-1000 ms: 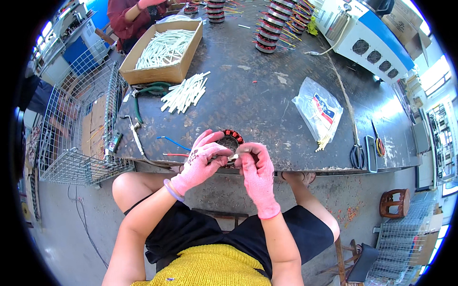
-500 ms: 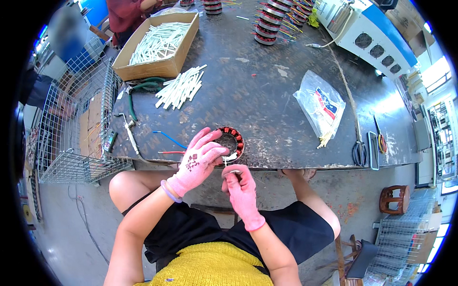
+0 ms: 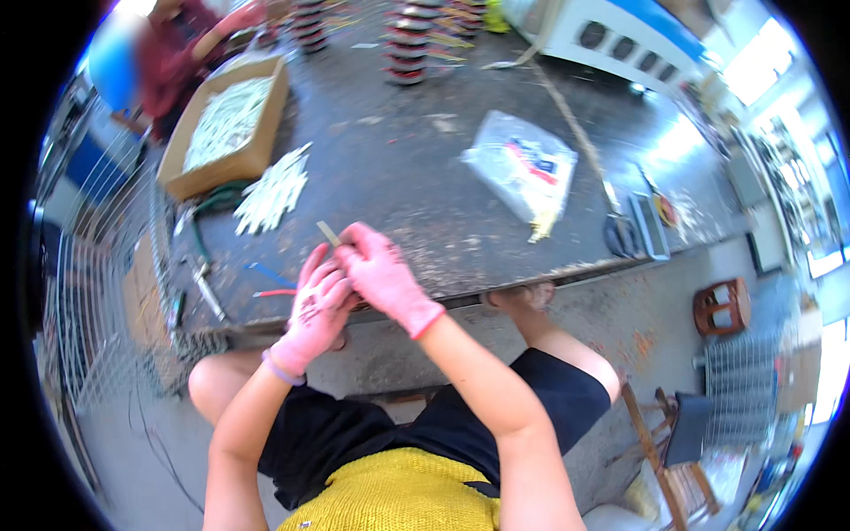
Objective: The person inserts white insulating tubes onto the wires of a motor stator, secures the wires by threading a plastic tie through the assembly, and uses shears to trim the excess length of the tie. They then place the finished stator onto a stack of completed units on the table.
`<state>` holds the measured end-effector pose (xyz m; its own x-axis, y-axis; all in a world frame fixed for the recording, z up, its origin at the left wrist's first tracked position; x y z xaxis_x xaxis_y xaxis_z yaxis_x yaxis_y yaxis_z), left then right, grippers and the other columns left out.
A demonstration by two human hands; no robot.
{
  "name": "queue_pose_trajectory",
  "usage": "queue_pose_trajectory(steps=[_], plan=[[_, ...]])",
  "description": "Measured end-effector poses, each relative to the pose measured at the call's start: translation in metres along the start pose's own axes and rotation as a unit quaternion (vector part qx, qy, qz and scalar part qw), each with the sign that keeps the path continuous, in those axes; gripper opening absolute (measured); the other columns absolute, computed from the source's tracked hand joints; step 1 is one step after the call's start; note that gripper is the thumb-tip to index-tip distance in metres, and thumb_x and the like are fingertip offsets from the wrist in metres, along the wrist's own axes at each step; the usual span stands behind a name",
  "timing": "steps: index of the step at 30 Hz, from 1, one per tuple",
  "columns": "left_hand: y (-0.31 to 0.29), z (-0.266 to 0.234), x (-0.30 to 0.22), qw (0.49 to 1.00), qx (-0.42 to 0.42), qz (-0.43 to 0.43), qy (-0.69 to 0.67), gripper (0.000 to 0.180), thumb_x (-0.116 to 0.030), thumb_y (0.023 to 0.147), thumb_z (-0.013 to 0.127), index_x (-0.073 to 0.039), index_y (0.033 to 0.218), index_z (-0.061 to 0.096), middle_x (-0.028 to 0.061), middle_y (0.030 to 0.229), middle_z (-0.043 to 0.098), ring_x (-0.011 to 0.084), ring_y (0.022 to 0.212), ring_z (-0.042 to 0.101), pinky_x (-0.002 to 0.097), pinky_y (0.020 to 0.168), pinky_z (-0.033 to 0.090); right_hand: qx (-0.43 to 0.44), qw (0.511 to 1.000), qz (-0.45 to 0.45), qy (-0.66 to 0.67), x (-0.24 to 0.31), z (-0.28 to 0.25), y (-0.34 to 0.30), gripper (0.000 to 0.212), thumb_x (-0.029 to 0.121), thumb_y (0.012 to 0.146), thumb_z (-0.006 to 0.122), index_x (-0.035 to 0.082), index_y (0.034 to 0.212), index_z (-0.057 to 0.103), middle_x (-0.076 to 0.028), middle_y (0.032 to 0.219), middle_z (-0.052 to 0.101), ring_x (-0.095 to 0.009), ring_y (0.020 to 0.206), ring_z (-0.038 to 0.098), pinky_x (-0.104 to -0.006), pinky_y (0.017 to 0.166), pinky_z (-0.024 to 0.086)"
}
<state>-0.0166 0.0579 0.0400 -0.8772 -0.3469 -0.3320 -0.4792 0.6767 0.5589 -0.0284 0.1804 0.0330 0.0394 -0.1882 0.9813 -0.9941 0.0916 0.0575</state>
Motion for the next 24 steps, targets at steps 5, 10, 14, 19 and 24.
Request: queue_pose_trajectory(steps=[5, 10, 14, 19, 24], plan=[[0.005, -0.010, -0.002, 0.997, 0.070, 0.024, -0.012, 0.039, -0.008, 0.075, 0.073, -0.009, 0.113, 0.064, 0.0069, 0.109, 0.067, 0.0315, 0.124, 0.055, 0.0520, 0.113, 0.035, -0.064, 0.997, 0.023, 0.025, 0.002, -0.070, -0.032, 0.036, 0.020, 0.098, 0.062, 0.004, 0.131, 0.058, -0.002, 0.106, 0.067, -0.007, 0.082, 0.059, -0.0238, 0.070, 0.049], [0.009, -0.028, 0.004, 0.990, 0.124, 0.064, 0.019, 0.041, -0.019, 0.074, 0.076, -0.010, 0.112, 0.065, 0.0051, 0.122, 0.065, 0.0300, 0.126, 0.054, 0.0505, 0.111, 0.039, -0.281, 0.867, -0.055, -0.407, -0.008, -0.208, -0.096, 0.017, 0.013, 0.085, 0.068, 0.010, 0.102, 0.071, -0.009, 0.097, 0.067, -0.029, 0.088, 0.066, -0.0382, 0.076, 0.053], [0.011, -0.024, 0.007, 0.987, 0.138, 0.077, 0.011, 0.043, -0.012, 0.064, 0.079, -0.011, 0.106, 0.066, 0.0032, 0.109, 0.069, 0.0301, 0.119, 0.058, 0.0515, 0.109, 0.040, -0.176, 0.766, -0.095, -0.611, -0.025, -0.237, -0.085, 0.016, 0.014, 0.084, 0.066, 0.018, 0.099, 0.070, -0.002, 0.101, 0.062, -0.022, 0.096, 0.062, -0.0390, 0.080, 0.050], [0.021, -0.023, -0.004, 0.988, 0.134, 0.076, 0.003, 0.042, -0.011, 0.061, 0.080, -0.012, 0.101, 0.068, 0.0025, 0.100, 0.068, 0.0281, 0.108, 0.061, 0.0514, 0.108, 0.041, -0.055, 0.745, -0.122, -0.653, -0.037, -0.236, -0.068, 0.012, 0.015, 0.084, 0.061, 0.015, 0.094, 0.068, -0.001, 0.104, 0.061, -0.022, 0.099, 0.062, -0.0383, 0.083, 0.050], [0.024, -0.011, -0.017, 0.994, 0.099, 0.052, 0.015, 0.038, -0.014, 0.060, 0.080, -0.012, 0.096, 0.070, 0.0015, 0.095, 0.067, 0.0253, 0.102, 0.061, 0.0510, 0.108, 0.042, -0.070, 0.794, -0.190, -0.574, -0.035, -0.245, -0.068, 0.009, 0.013, 0.085, 0.063, 0.011, 0.093, 0.064, -0.004, 0.104, 0.064, -0.023, 0.098, 0.064, -0.0382, 0.083, 0.052]])
Point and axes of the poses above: each hand's wrist, its own y-axis towards the middle knuckle, its own z-axis out of the palm, x = y × z, the point moved 6 cm from there along y, towards the middle knuckle
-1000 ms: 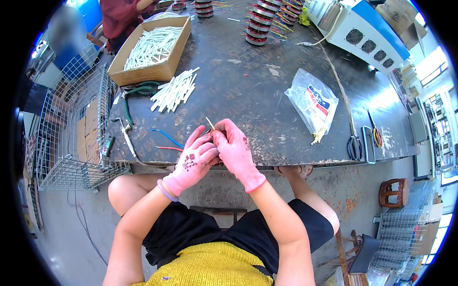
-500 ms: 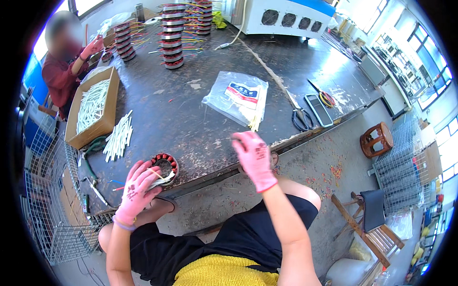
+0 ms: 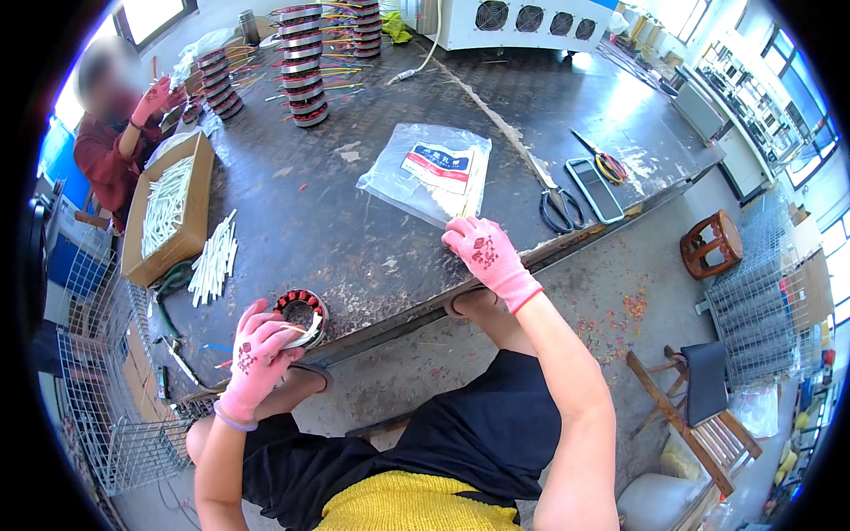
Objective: The person inserts white insulating tubes onto the wires of a motor stator, secures the wires by threading a plastic tie through the assembly, and uses shears to trim the excess length of the tie. They then place the finished stator onto a stack of completed units on the table.
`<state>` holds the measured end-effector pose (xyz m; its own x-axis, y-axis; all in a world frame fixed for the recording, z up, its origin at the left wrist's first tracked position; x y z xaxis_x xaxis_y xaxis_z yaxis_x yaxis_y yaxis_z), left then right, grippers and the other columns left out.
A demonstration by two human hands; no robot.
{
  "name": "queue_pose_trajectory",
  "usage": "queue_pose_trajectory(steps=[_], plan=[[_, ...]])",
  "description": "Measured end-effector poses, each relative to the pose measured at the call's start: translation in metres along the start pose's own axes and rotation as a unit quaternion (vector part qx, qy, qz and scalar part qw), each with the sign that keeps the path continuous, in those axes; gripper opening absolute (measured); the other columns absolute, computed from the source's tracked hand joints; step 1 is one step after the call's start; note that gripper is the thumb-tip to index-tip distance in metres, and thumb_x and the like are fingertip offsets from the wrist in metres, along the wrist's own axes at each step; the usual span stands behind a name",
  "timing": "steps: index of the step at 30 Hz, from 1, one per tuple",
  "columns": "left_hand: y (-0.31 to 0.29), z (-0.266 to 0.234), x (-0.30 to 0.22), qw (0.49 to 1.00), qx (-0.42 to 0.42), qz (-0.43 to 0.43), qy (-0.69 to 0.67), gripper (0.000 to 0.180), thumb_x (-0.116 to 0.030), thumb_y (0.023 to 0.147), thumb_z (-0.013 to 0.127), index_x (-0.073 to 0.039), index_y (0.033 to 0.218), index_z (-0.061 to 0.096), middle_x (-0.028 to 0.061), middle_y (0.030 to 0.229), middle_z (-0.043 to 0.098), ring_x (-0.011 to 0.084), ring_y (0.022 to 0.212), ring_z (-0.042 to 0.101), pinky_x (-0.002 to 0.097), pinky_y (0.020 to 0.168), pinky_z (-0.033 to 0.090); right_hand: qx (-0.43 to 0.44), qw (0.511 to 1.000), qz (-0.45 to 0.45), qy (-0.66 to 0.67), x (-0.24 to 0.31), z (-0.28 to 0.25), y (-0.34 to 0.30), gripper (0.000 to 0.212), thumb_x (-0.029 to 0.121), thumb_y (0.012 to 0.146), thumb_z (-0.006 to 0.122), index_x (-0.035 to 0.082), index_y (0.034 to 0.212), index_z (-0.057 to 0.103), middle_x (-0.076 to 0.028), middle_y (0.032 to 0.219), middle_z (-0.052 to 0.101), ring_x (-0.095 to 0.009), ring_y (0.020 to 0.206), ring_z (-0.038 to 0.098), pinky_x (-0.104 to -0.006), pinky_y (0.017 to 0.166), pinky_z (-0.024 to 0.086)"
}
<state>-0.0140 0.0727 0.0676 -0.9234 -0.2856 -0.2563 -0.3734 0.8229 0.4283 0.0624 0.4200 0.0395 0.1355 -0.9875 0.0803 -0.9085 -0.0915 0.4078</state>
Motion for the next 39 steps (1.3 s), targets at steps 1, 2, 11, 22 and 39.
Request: queue_pose_trajectory(steps=[1, 2, 11, 22, 39], plan=[[-0.004, 0.003, 0.002, 1.000, -0.007, 0.002, -0.006, 0.043, -0.017, 0.059, 0.083, -0.011, 0.099, 0.070, 0.0029, 0.099, 0.068, 0.0273, 0.104, 0.061, 0.0536, 0.109, 0.040, -0.034, 0.999, 0.008, 0.040, 0.001, -0.005, 0.000, 0.009, 0.012, 0.085, 0.063, 0.010, 0.093, 0.063, -0.005, 0.103, 0.065, -0.024, 0.097, 0.065, -0.0385, 0.082, 0.053], [-0.004, 0.003, 0.001, 1.000, -0.005, 0.004, -0.016, 0.043, -0.018, 0.061, 0.082, -0.011, 0.101, 0.070, 0.0033, 0.099, 0.068, 0.0272, 0.105, 0.061, 0.0531, 0.109, 0.040, -0.067, 0.994, 0.016, 0.079, 0.003, -0.012, 0.001, 0.009, 0.011, 0.085, 0.064, 0.009, 0.094, 0.062, -0.006, 0.102, 0.066, -0.025, 0.096, 0.066, -0.0389, 0.082, 0.053], [-0.011, -0.008, 0.001, 0.998, -0.019, -0.003, -0.067, 0.042, -0.013, 0.071, 0.081, -0.007, 0.110, 0.064, 0.0066, 0.110, 0.069, 0.0299, 0.114, 0.062, 0.0485, 0.106, 0.045, -0.185, 0.847, 0.141, 0.478, 0.099, -0.082, -0.049, 0.016, -0.005, 0.095, 0.054, 0.001, 0.109, 0.060, -0.008, 0.096, 0.068, -0.012, 0.081, 0.063, -0.0256, 0.074, 0.052], [-0.014, 0.003, 0.017, 0.989, -0.088, -0.015, -0.122, 0.023, -0.005, 0.072, 0.075, -0.010, 0.093, 0.069, 0.0021, 0.094, 0.071, 0.0253, 0.104, 0.066, 0.0464, 0.103, 0.047, -0.004, 0.766, 0.076, 0.639, 0.225, -0.041, -0.058, 0.009, -0.001, 0.094, 0.060, -0.005, 0.100, 0.065, -0.021, 0.110, 0.067, -0.020, 0.084, 0.067, -0.0302, 0.073, 0.056], [-0.018, 0.011, 0.003, 0.984, -0.135, -0.055, -0.103, 0.033, -0.001, 0.064, 0.079, -0.010, 0.095, 0.070, 0.0014, 0.092, 0.071, 0.0265, 0.100, 0.065, 0.0499, 0.105, 0.045, 0.002, 0.610, 0.215, 0.763, 0.238, -0.017, -0.063, 0.020, -0.007, 0.096, 0.051, -0.001, 0.111, 0.064, -0.012, 0.113, 0.068, -0.017, 0.098, 0.068, -0.0292, 0.084, 0.058]])
Point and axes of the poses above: each hand's wrist, its own y-axis towards the middle knuckle, its own z-axis out of the palm, x = y × z, the point moved 6 cm from there along y, towards the middle knuckle
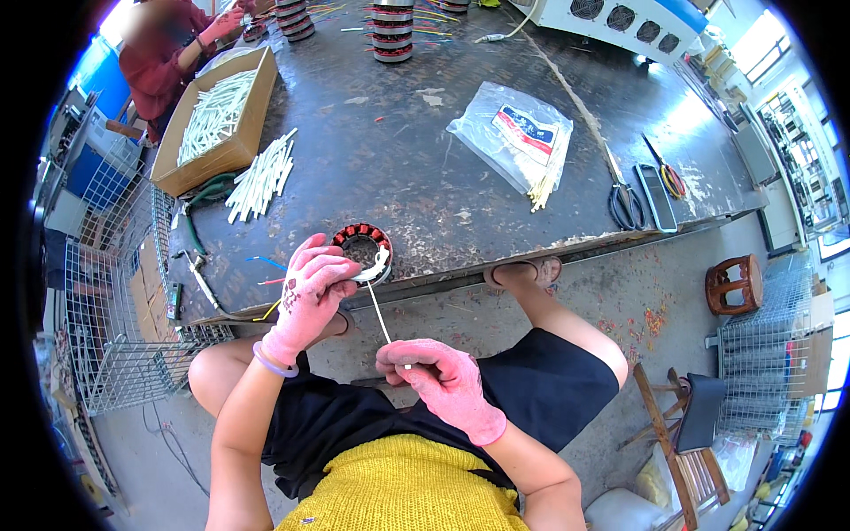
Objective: The person inserts white insulating tubes onto the wires of a motor stator, secures the wires by threading a plastic tie through the assembly, and uses shears to trim the excess length of the tie. They then place the finished stator onto a stack of completed units on the table.
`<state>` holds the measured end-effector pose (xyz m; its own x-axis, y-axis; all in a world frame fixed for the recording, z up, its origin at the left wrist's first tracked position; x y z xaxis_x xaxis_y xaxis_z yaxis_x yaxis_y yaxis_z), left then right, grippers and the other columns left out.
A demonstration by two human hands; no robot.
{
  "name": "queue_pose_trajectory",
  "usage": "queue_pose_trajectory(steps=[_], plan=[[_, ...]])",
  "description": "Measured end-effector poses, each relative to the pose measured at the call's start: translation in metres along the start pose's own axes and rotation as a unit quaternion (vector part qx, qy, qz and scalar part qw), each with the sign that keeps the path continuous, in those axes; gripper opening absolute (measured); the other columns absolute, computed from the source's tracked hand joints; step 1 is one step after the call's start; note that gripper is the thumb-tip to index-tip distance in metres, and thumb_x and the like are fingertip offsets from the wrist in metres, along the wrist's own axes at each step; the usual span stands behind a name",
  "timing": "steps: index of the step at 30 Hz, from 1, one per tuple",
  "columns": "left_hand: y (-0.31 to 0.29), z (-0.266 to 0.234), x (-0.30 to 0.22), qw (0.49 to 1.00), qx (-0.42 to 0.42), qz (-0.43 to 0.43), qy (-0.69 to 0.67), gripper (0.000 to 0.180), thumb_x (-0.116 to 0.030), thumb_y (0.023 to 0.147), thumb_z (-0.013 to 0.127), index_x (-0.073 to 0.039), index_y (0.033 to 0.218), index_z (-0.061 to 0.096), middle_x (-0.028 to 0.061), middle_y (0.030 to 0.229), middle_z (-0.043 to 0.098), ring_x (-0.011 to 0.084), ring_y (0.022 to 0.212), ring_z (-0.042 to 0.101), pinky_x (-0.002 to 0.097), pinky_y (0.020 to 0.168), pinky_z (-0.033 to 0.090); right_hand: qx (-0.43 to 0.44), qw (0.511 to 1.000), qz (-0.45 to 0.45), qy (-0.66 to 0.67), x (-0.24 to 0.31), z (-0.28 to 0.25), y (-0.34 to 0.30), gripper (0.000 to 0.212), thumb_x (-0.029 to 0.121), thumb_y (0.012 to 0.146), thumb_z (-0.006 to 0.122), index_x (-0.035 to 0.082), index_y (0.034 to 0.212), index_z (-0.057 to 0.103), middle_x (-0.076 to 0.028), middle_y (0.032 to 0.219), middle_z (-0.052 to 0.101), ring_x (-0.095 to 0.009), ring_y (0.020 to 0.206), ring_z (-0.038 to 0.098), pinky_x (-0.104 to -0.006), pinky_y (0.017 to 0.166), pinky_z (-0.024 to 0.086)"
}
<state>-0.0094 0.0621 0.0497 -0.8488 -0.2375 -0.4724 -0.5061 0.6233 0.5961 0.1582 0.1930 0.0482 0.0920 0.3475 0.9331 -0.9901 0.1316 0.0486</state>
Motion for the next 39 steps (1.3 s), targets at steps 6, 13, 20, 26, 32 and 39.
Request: queue_pose_trajectory(steps=[6, 13, 20, 26, 32, 39], plan=[[-0.003, -0.001, 0.002, 1.000, -0.007, -0.005, 0.000, 0.033, -0.001, 0.064, 0.079, -0.010, 0.094, 0.071, 0.0018, 0.093, 0.070, 0.0262, 0.101, 0.064, 0.0495, 0.106, 0.045, 0.008, 0.995, -0.074, -0.067, 0.008, 0.004, -0.002, 0.017, -0.008, 0.094, 0.054, -0.001, 0.105, 0.065, -0.015, 0.112, 0.069, -0.020, 0.096, 0.069, -0.0304, 0.081, 0.057], [-0.004, 0.000, 0.001, 1.000, -0.004, -0.009, 0.000, 0.030, -0.002, 0.067, 0.078, -0.010, 0.095, 0.072, 0.0017, 0.093, 0.070, 0.0259, 0.103, 0.064, 0.0491, 0.107, 0.044, 0.094, 0.940, -0.133, -0.301, 0.012, 0.005, -0.004, 0.021, -0.002, 0.079, 0.067, 0.005, 0.099, 0.067, -0.012, 0.107, 0.072, -0.029, 0.086, 0.070, -0.0335, 0.071, 0.055], [-0.007, 0.001, 0.002, 1.000, -0.005, -0.011, -0.004, 0.032, 0.000, 0.066, 0.078, -0.009, 0.096, 0.070, 0.0025, 0.095, 0.071, 0.0265, 0.104, 0.065, 0.0499, 0.107, 0.044, 0.088, 0.931, -0.184, -0.302, 0.010, 0.010, 0.000, 0.024, -0.001, 0.080, 0.069, 0.006, 0.103, 0.066, -0.011, 0.109, 0.071, -0.028, 0.088, 0.071, -0.0340, 0.072, 0.055], [-0.006, 0.002, 0.002, 1.000, -0.007, -0.010, -0.004, 0.033, 0.002, 0.066, 0.078, -0.009, 0.096, 0.070, 0.0030, 0.095, 0.071, 0.0270, 0.104, 0.064, 0.0497, 0.107, 0.043, 0.086, 0.935, -0.172, -0.299, 0.010, 0.012, 0.002, 0.024, -0.001, 0.080, 0.068, 0.006, 0.104, 0.066, -0.010, 0.109, 0.071, -0.028, 0.090, 0.070, -0.0349, 0.073, 0.055], [-0.009, 0.003, 0.003, 1.000, 0.000, -0.008, -0.007, 0.031, -0.004, 0.068, 0.076, -0.009, 0.098, 0.070, 0.0048, 0.101, 0.069, 0.0286, 0.109, 0.061, 0.0516, 0.109, 0.040, 0.054, 0.935, -0.178, -0.303, 0.002, 0.010, 0.011, 0.025, -0.002, 0.083, 0.067, 0.007, 0.106, 0.065, -0.011, 0.114, 0.068, -0.029, 0.088, 0.069, -0.0348, 0.073, 0.056], [-0.007, 0.005, -0.003, 0.997, -0.025, -0.045, 0.052, 0.029, -0.007, 0.074, 0.073, -0.010, 0.102, 0.065, 0.0115, 0.121, 0.058, 0.0363, 0.117, 0.053, 0.0566, 0.110, 0.034, 0.009, 0.943, -0.161, -0.293, -0.021, 0.003, 0.036, 0.024, -0.001, 0.085, 0.067, 0.007, 0.108, 0.066, -0.011, 0.118, 0.063, -0.027, 0.100, 0.064, -0.0339, 0.080, 0.055]])
Point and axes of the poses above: each hand's wrist, its own y-axis towards the middle knuckle, its own z-axis out of the palm, x = y × z, the point moved 6 cm from there along y, towards the middle knuckle
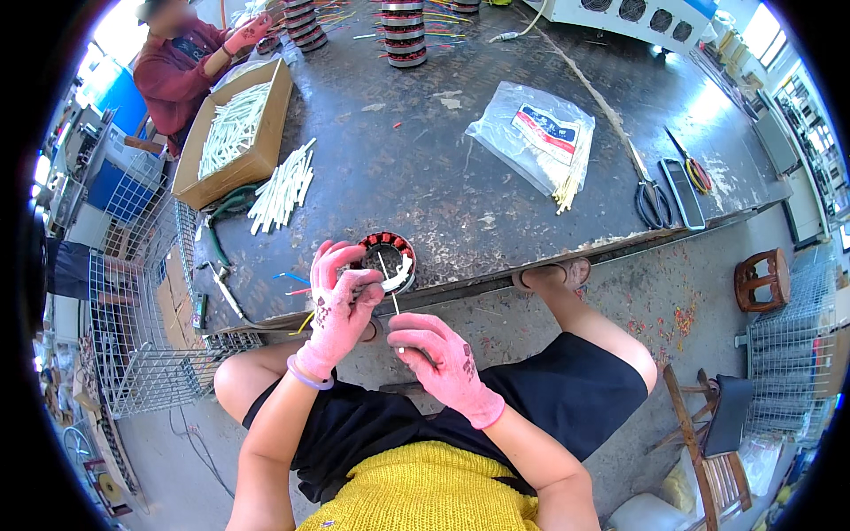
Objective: The person inserts white insulating tubes onto the wires of a motor stator, secures the wires by threading a plastic tie through the assembly, and uses shears to trim the excess length of the tie. They then place the finished stator onto a stack of completed units on the table.
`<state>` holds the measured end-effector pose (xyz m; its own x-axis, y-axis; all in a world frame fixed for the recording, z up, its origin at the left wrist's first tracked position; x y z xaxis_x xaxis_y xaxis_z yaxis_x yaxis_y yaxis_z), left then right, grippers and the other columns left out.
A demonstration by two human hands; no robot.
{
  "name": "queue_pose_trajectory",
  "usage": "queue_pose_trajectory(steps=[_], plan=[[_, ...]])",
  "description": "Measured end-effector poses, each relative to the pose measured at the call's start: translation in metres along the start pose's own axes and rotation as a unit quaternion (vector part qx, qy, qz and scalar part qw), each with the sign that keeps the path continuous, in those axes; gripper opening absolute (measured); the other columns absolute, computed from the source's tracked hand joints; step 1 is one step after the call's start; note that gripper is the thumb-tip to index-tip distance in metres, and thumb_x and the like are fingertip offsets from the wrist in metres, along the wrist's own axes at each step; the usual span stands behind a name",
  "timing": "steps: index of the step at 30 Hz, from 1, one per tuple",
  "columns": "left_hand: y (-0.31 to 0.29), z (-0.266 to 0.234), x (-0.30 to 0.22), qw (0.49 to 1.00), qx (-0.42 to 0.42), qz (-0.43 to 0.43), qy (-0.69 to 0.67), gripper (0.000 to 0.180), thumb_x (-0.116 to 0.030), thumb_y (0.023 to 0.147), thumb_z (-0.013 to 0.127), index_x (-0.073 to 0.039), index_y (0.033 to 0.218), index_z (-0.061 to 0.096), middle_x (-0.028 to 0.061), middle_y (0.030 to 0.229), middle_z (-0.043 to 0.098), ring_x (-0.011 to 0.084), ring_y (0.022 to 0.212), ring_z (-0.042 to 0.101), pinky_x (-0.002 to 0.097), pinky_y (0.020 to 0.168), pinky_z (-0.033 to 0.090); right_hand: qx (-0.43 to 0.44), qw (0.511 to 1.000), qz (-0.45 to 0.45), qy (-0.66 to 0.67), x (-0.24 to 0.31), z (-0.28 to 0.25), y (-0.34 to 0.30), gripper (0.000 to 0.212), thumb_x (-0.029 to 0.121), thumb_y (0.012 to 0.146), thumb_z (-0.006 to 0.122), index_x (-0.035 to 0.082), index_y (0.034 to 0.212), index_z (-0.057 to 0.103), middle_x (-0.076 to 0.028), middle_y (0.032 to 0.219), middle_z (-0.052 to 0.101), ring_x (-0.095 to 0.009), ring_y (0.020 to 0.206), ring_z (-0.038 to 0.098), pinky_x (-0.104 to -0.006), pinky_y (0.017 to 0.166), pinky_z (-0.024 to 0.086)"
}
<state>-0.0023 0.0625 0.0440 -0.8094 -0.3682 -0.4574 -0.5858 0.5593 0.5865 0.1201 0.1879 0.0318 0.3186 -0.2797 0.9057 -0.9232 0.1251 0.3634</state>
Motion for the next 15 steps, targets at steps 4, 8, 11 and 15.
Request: queue_pose_trajectory(steps=[4, 8, 11, 15], plan=[[-0.001, 0.003, -0.002, 0.997, 0.051, -0.052, 0.027, 0.026, -0.014, 0.080, 0.069, -0.009, 0.105, 0.064, 0.0181, 0.134, 0.048, 0.0444, 0.132, 0.038, 0.0584, 0.114, 0.026, -0.030, 0.999, 0.026, -0.021, -0.017, 0.002, 0.003, 0.024, 0.001, 0.087, 0.066, 0.007, 0.109, 0.068, -0.010, 0.113, 0.061, -0.023, 0.099, 0.062, -0.0319, 0.079, 0.053], [-0.004, 0.007, 0.004, 0.994, 0.087, -0.030, 0.057, 0.031, -0.012, 0.078, 0.072, -0.010, 0.108, 0.063, 0.0175, 0.141, 0.045, 0.0448, 0.136, 0.035, 0.0581, 0.114, 0.026, 0.006, 0.993, 0.119, -0.006, -0.030, 0.008, 0.006, 0.024, 0.005, 0.091, 0.064, 0.007, 0.114, 0.067, -0.007, 0.099, 0.064, -0.015, 0.085, 0.063, -0.0268, 0.072, 0.051], [-0.005, 0.005, 0.009, 0.995, 0.092, -0.039, 0.011, 0.035, -0.010, 0.077, 0.072, -0.014, 0.111, 0.065, 0.0161, 0.142, 0.046, 0.0439, 0.138, 0.035, 0.0573, 0.115, 0.025, 0.003, 0.961, 0.226, 0.159, -0.044, 0.017, 0.001, 0.021, 0.011, 0.095, 0.062, 0.006, 0.116, 0.067, -0.002, 0.092, 0.066, -0.009, 0.076, 0.061, -0.0233, 0.069, 0.049], [-0.001, 0.004, 0.002, 0.997, 0.076, -0.012, 0.001, 0.043, -0.007, 0.077, 0.072, -0.019, 0.118, 0.068, 0.0091, 0.136, 0.055, 0.0384, 0.136, 0.041, 0.0562, 0.116, 0.025, -0.029, 0.907, 0.287, 0.307, -0.047, 0.018, 0.004, 0.020, 0.016, 0.100, 0.059, 0.005, 0.116, 0.066, 0.001, 0.093, 0.067, -0.005, 0.077, 0.060, -0.0210, 0.067, 0.047]])
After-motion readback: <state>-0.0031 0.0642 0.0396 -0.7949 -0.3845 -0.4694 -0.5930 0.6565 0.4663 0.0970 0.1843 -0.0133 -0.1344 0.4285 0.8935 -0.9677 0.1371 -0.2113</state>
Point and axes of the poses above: each hand's wrist, its own y-axis towards the middle knuckle, its own z-axis out of the palm, x = y × z, the point moved 6 cm from there along y, towards the middle knuckle
